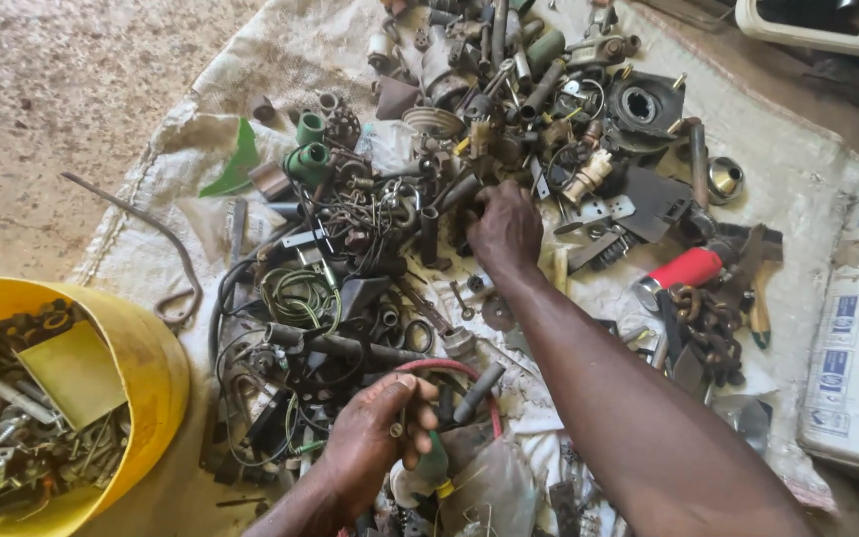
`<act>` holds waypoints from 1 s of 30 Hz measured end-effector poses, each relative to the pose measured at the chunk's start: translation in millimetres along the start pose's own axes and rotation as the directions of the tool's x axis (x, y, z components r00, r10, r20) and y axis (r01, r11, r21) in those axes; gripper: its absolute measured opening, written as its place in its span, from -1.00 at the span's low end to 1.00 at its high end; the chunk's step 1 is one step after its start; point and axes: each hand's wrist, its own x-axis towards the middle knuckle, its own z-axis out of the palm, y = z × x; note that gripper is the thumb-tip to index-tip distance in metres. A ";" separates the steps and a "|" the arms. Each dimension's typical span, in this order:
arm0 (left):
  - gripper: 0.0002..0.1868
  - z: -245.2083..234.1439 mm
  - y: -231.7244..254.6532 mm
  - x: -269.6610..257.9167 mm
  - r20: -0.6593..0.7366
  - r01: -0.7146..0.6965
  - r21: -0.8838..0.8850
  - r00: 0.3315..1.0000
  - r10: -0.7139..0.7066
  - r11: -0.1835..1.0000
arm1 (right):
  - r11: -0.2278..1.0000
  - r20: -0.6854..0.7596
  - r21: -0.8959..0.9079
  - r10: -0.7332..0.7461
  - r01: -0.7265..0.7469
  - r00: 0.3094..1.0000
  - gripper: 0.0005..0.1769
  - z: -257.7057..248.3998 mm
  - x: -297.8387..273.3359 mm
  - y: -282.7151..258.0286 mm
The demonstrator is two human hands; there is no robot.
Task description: Sorting through a large pile of miscellaneous scrap metal, wires, and mechanical components spread on a sheet on the floor.
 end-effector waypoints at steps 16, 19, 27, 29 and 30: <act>-0.62 -0.1 -6.2 4.2 0.009 0.019 0.007 1.000 -0.019 1.000 | 0.977 -0.126 0.044 0.214 -0.210 0.969 -0.67 21.0 1.0 -8.8; -0.63 -1.7 -8.6 7.1 -0.009 0.025 -0.013 1.000 -0.025 1.000 | 0.973 -0.189 0.116 0.220 -0.201 0.957 -0.90 19.7 -3.6 -14.2; -0.65 -1.9 -5.9 4.5 0.012 0.005 -0.023 1.000 -0.005 1.000 | 0.828 -0.121 0.282 0.531 -0.484 0.838 -0.91 21.0 -4.7 -44.8; -0.65 -2.9 -3.9 4.0 0.003 0.006 -0.022 1.000 -0.006 1.000 | 0.835 -0.140 0.247 0.532 -0.491 0.835 -0.83 22.6 0.9 -40.9; -0.65 -4.5 -2.1 3.0 -0.007 0.003 -0.023 1.000 -0.004 1.000 | 0.843 -0.160 0.212 0.529 -0.495 0.833 -0.75 23.9 4.4 -41.7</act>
